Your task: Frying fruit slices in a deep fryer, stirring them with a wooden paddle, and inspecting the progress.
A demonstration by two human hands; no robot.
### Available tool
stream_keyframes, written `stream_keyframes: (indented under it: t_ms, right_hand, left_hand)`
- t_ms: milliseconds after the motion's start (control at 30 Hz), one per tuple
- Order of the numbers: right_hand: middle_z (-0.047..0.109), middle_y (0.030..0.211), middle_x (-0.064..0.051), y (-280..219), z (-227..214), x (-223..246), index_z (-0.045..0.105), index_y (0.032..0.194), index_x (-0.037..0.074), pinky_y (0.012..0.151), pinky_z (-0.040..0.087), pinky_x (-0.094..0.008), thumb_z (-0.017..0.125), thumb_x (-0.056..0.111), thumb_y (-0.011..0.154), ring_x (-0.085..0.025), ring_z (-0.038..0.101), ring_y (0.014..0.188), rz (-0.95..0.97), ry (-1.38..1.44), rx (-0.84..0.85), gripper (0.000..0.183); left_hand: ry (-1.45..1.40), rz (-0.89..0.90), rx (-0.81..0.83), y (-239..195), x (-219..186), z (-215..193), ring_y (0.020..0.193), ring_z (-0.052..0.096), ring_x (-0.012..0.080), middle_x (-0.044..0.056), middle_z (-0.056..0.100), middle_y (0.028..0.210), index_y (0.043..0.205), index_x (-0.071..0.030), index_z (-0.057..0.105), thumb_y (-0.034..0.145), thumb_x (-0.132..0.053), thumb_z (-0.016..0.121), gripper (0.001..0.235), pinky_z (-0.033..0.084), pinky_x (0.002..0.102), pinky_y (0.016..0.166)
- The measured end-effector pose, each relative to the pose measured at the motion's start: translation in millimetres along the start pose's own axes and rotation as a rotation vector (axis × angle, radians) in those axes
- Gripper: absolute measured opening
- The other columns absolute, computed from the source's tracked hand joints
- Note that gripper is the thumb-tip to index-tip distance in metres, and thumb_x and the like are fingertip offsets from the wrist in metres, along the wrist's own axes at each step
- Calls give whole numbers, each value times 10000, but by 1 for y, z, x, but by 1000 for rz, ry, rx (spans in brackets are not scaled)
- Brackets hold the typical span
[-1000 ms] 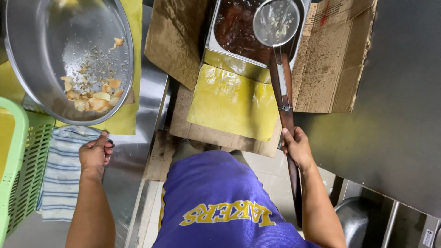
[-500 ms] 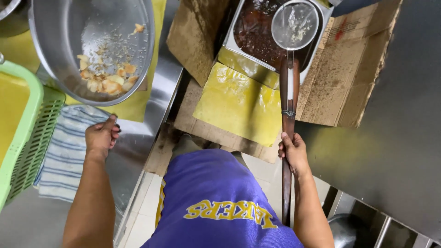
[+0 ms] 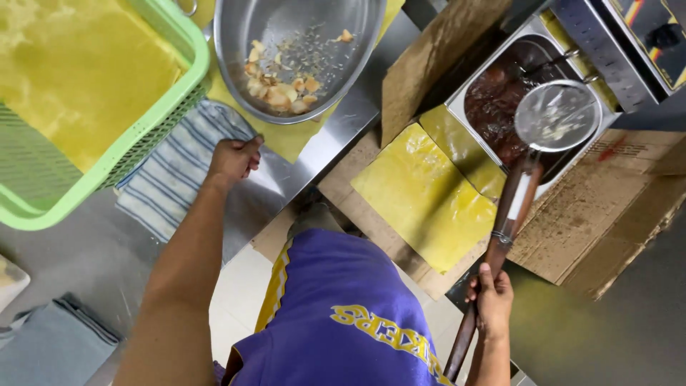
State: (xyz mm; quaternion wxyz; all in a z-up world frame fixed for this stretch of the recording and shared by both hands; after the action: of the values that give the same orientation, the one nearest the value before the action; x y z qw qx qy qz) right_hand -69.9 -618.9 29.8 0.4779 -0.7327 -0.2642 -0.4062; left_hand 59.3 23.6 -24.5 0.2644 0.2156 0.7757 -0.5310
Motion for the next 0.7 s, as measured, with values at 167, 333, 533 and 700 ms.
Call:
stream_keyframes:
  t_ms: [167, 333, 533, 700]
  right_hand:
    - [541, 670, -72, -40, 15, 87, 449, 933, 120, 413, 373, -265, 581, 244, 1099, -137, 459, 466, -145, -227, 17, 245]
    - [591, 667, -80, -74, 65, 181, 499, 913, 80, 474, 385, -298, 563, 214, 1111, -163, 501, 517, -267, -557, 55, 248]
    - [723, 763, -120, -89, 143, 229, 580, 1379, 105, 478, 556, -460, 603, 246, 1046, -295, 621, 467, -581, -1145, 117, 363]
    - [729, 934, -184, -93, 205, 230, 527, 1436, 122, 488, 595, -557, 501, 318, 1074, -385, 657, 471, -727, -1612, 189, 412]
  left_hand:
    - [-3, 7, 12, 1, 1, -1, 432, 447, 151, 89, 639, 599, 713, -53, 687, 998, -432, 711, 474, 344, 286, 426]
    - [23, 28, 24, 2, -1, -1, 409, 431, 145, 72, 643, 594, 706, -62, 689, 1010, -441, 695, 486, 332, 293, 415]
    - [4, 30, 25, -4, -3, -2, 413, 453, 140, 67, 661, 605, 714, -59, 704, 1014, -415, 705, 466, 345, 286, 406]
    - [26, 38, 20, 0, 1, -3, 420, 474, 153, 75, 671, 609, 736, -54, 712, 998, -449, 691, 474, 367, 297, 423]
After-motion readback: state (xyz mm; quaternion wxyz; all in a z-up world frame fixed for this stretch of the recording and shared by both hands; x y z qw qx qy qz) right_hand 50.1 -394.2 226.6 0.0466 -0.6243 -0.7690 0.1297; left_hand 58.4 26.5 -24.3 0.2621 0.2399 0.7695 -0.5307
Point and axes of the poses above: each hand's wrist, its own y-axis towards the middle knuckle, its own z-axis out of the palm, x = y × z, the point moved 9 cm from there along y, towards the middle knuckle
